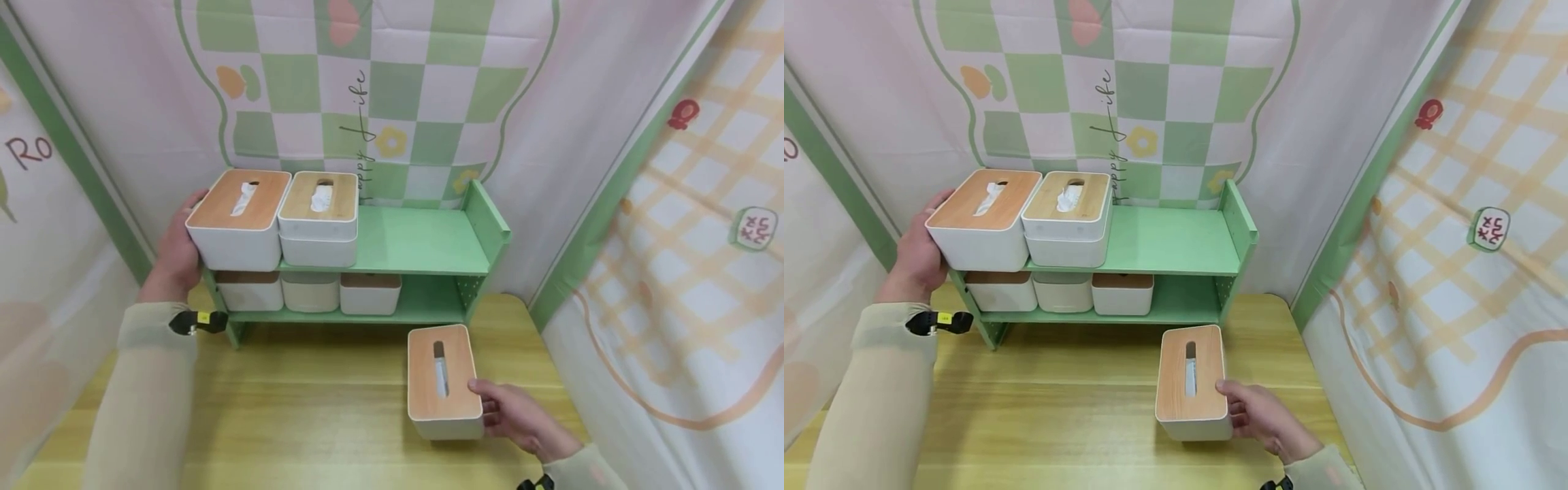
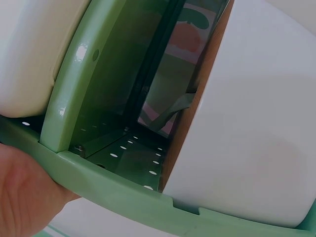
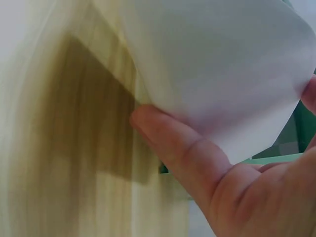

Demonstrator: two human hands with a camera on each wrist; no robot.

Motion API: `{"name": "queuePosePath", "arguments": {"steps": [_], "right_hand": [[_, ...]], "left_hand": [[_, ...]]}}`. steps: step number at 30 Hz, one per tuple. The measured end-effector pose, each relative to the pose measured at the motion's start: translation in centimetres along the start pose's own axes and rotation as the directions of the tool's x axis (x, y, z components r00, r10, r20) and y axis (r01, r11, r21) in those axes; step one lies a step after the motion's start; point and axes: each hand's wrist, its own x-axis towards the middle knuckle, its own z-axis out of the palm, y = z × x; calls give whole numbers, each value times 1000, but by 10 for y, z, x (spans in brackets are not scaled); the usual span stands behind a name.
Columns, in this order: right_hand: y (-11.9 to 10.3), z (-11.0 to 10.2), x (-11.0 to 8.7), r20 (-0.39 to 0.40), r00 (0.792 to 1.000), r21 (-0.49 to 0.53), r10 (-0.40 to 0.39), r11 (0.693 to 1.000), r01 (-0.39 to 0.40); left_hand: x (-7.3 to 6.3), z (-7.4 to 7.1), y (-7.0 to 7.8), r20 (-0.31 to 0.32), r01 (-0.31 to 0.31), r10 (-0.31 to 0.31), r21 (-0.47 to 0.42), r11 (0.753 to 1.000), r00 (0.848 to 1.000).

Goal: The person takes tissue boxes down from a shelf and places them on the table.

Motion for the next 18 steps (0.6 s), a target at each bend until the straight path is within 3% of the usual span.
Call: {"name": "queuePosePath", "arguments": {"steps": [7, 18], "right_hand": [[15, 0, 6, 25, 1000, -31, -17, 999, 18], [21, 2, 12, 40, 999, 33, 13, 999, -15]], "left_hand": [[-2, 0, -1, 3, 7, -7, 12, 1000, 1000], [1, -1, 0, 3, -16, 15, 46, 999, 1000]]}}
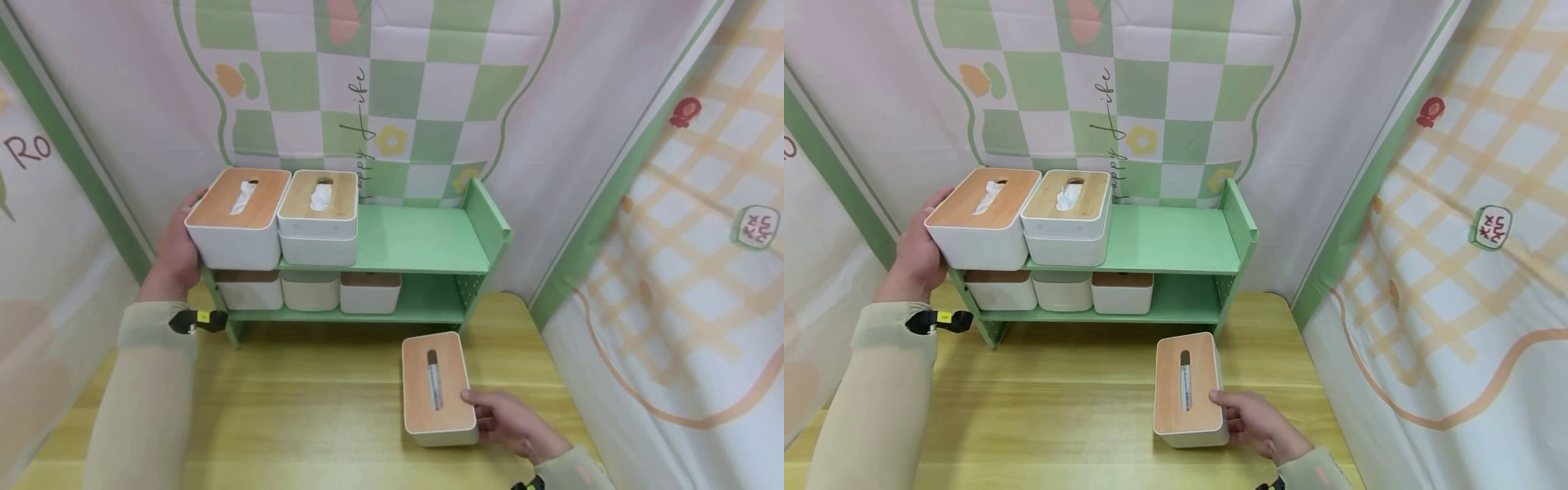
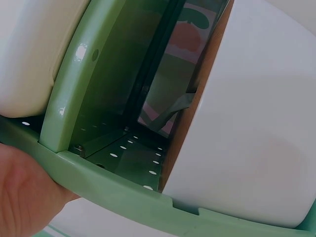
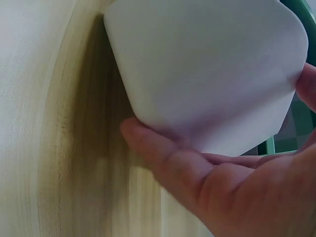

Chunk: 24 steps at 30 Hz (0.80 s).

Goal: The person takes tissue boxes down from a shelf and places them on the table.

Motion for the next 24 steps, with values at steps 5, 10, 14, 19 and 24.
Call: {"name": "queuePosePath", "arguments": {"steps": [5, 10, 14, 19, 24], "right_hand": [[2, -2, 0, 2, 1000, 24, 12, 1000, -12], [3, -7, -1, -2, 1000, 34, 18, 999, -18], [3, -10, -3, -10, 1000, 15, 21, 1000, -21], [-1, -9, -1, -105, 994, -109, -31, 994, 19], [-7, -3, 0, -215, 974, -283, -77, 959, 14]], "left_hand": [[-1, 1, 0, -4, 14, -14, -50, 999, 1000], [0, 1, 0, 2, 9, -9, -61, 998, 1000], [1, 1, -1, 3, 10, -10, -54, 998, 1000], [-1, 1, 0, 10, 8, -8, -49, 999, 1000], [-1, 1, 0, 13, 3, -2, -47, 999, 1000]]}}
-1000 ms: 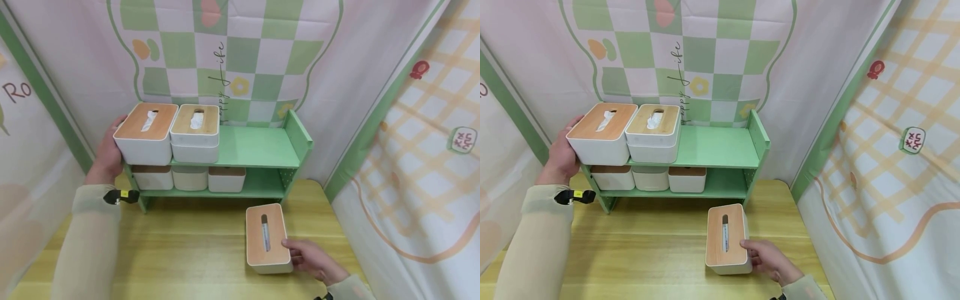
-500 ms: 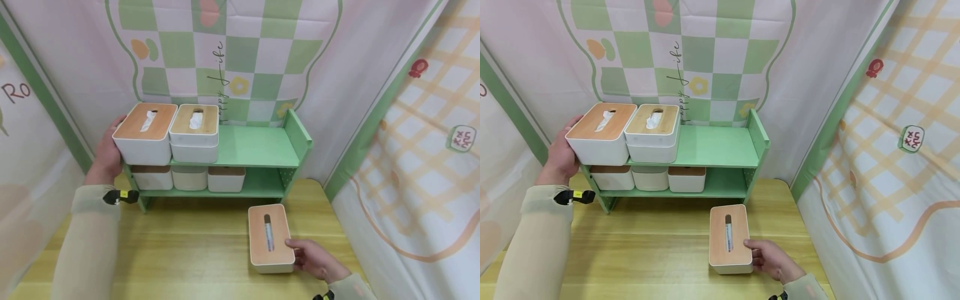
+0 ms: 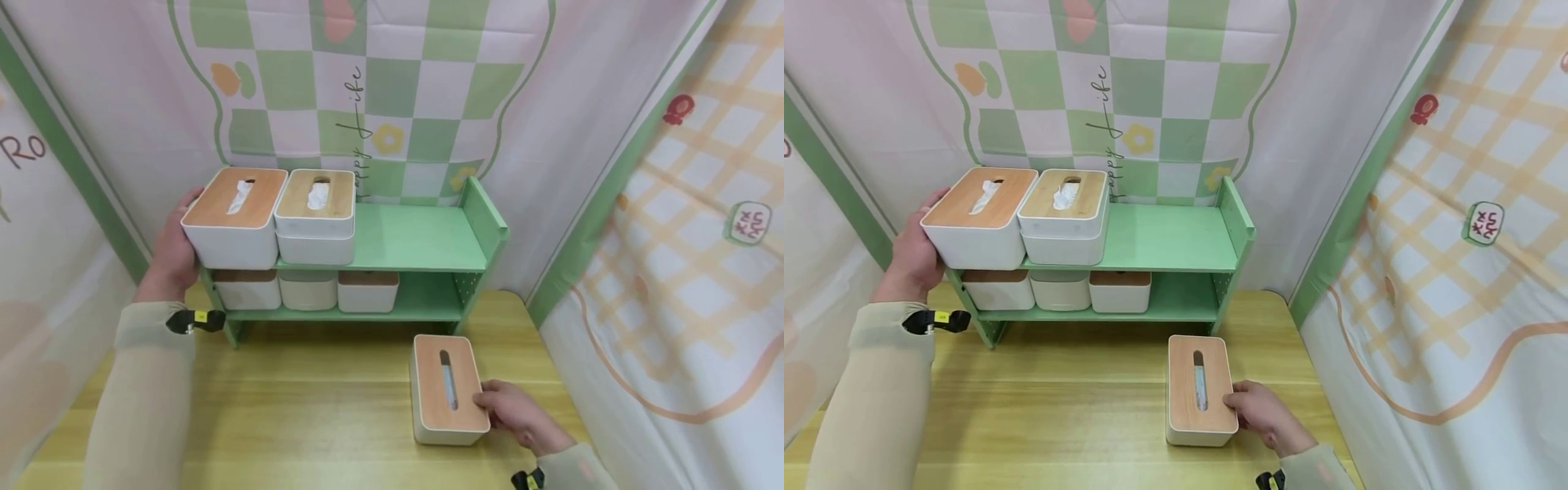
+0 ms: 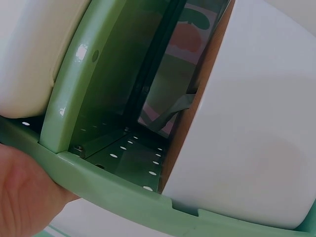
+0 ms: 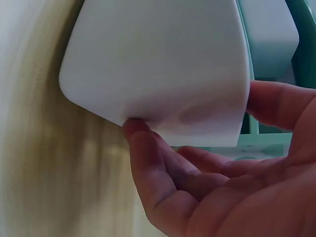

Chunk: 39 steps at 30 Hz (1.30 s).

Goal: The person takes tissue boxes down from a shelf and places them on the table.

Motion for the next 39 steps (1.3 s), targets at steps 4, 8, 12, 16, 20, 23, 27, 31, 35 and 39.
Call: {"name": "queuePosePath", "arguments": {"steps": [4, 8, 12, 16, 20, 23, 27, 31, 35, 39], "right_hand": [[-8, 6, -4, -116, 987, -309, -107, 949, 66], [-18, 18, -12, -132, 931, -604, -340, 772, 196], [-24, 36, -23, 21, 823, -779, -567, 507, 369], [-25, 53, -34, 155, 766, -824, -623, 347, 448], [-23, 61, -39, 184, 775, -840, -605, 312, 443], [-23, 62, -39, 186, 779, -841, -599, 313, 442], [-25, 63, -40, 189, 773, -832, -606, 319, 454], [-25, 62, -44, 179, 787, -843, -591, 319, 432], [-23, 58, -44, 139, 828, -849, -544, 364, 382], [-20, 50, -41, 109, 832, -876, -545, 342, 339]], "left_hand": [[1, 0, 0, 1, -14, 14, 6, 1000, 1000], [0, 0, 0, 0, -6, 6, 0, 1000, 1000], [0, 0, 0, -3, 5, -5, -2, 1000, 1000], [0, 0, 0, 3, 1, -1, 0, 1000, 1000], [0, 1, 0, 6, 4, -4, -3, 1000, 1000], [-1, 0, 0, -5, 4, -4, -10, 1000, 1000], [-1, -1, 1, -11, 1, -2, -28, 1000, 1000], [0, -1, -1, -4, 3, -3, -40, 999, 1000], [0, 0, -2, 0, -9, 9, -47, 999, 1000], [0, 0, -2, 2, -20, 20, -42, 999, 1000]]}}
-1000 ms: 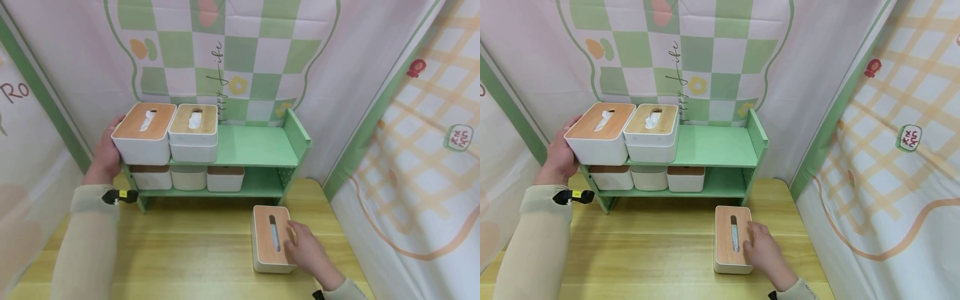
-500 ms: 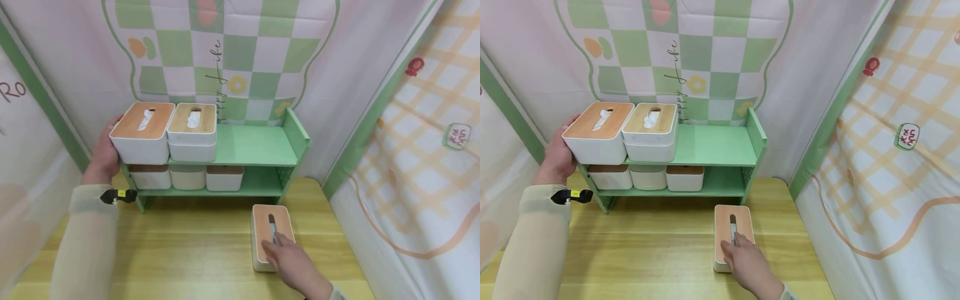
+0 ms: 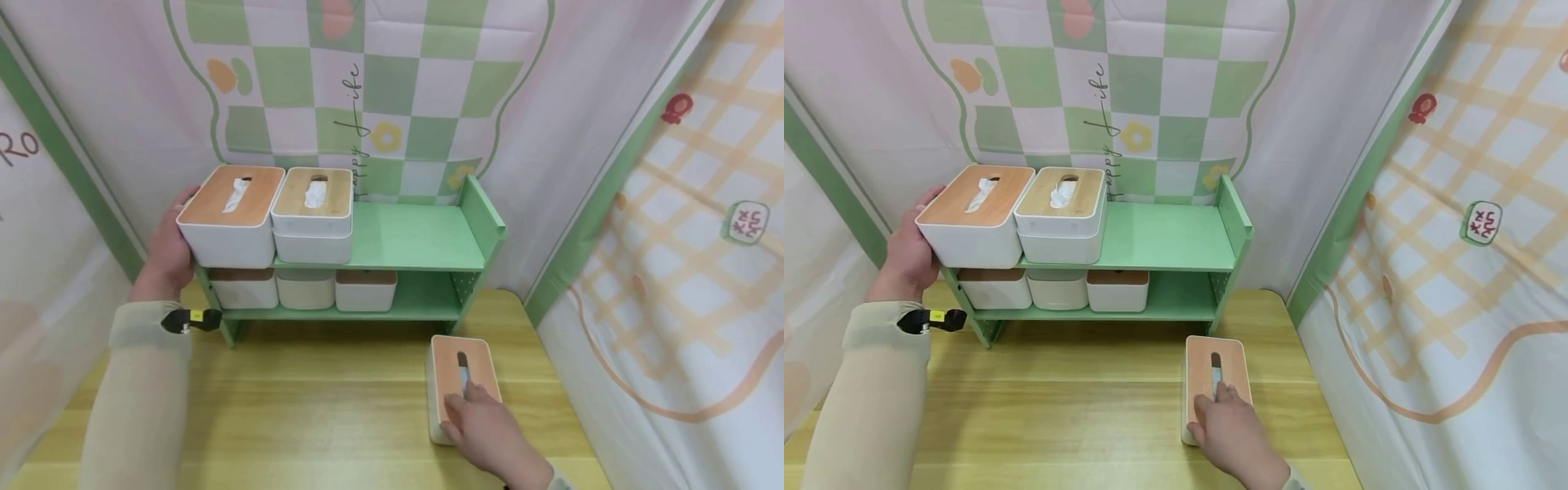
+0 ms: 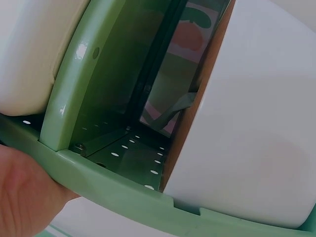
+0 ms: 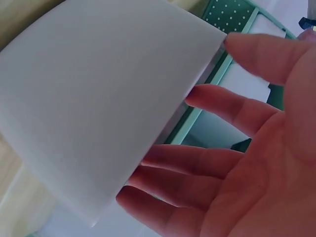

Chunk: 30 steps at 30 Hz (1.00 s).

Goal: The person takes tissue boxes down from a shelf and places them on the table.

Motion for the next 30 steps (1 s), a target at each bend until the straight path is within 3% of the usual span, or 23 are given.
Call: {"name": "queuePosePath", "arguments": {"steps": [9, 19, 30], "right_hand": [[26, -6, 0, 29, 994, -27, 106, 994, -105], [50, -12, 0, 42, 984, -69, 175, 983, -171], [83, -11, 3, -28, 988, -114, 154, 981, -156]], "left_hand": [[2, 0, 1, 0, 23, -23, -3, 1000, 1000], [1, 0, 2, -2, 13, -13, -14, 1000, 1000], [1, -1, 0, -10, 20, -20, -15, 1000, 1000]]}}
